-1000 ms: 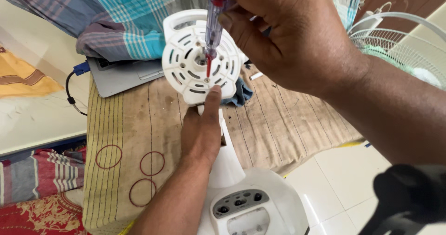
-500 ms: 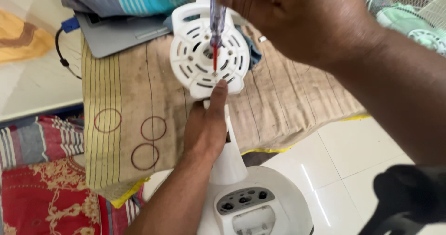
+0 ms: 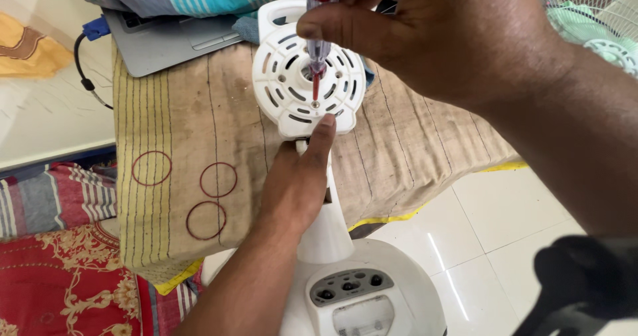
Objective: The person services a white table fan, using a screwdriver to unscrew and remove the rear motor housing and grille components, then repositions the front grille on the fan base and tightens screws to reassemble it.
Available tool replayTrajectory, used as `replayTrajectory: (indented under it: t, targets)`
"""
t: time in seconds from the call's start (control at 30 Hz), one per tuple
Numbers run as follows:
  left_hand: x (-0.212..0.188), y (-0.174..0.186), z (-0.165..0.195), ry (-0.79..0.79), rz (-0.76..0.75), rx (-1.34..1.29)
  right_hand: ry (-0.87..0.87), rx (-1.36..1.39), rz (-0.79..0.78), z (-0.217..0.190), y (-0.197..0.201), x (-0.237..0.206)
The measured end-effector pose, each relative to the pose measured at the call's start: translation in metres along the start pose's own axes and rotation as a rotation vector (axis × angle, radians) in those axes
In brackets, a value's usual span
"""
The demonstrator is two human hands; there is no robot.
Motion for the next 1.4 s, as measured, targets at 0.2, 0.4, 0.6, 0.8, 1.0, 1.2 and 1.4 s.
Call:
replayTrajectory:
  t: [0.2,0.4,0.6,0.8,1.0,1.2,1.4]
  targets:
    - [-0.02,0.009,-0.008,-0.124,0.129,0.141,-0.171,0.018,-0.084,-0.011,-0.006,-0.015]
    - [-0.037,0.026,0.021,-0.57,0.353,0.263,-0.173,0.138,-0.08,-0.019,0.005,-0.009]
    - [-0.024,0.008,0.053,-0.814,0.208,0.271,-0.126,0.298,-0.023,-0.011,0.007,-0.01]
    - [-0.011,-0.004,0.063,-0.791,0.098,0.412,-0.094,0.272,-0.004,0.003,0.005,-0.03]
    - [-0.013,-0.01,0.072,-0.706,0.059,0.547,-0.115,0.208,-0.032,0.015,0.015,-0.038]
    - [-0.016,-0.009,0.074,-0.649,0.03,0.495,-0.302,0.035,-0.205,0.015,0.013,-0.027]
    - [-0.019,-0.008,0.076,-0.664,0.039,0.588,-0.276,0.052,-0.193,0.016,0.019,-0.026]
Point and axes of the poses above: each hand's wrist, its own x-axis towards the middle knuckle, its own y-axis out of the back of the hand, z = x × y, the point moved 2 cm from there along x, towards the middle knuckle, and after that the axes turned 12 degrees about -x, right-handed, at the moved point
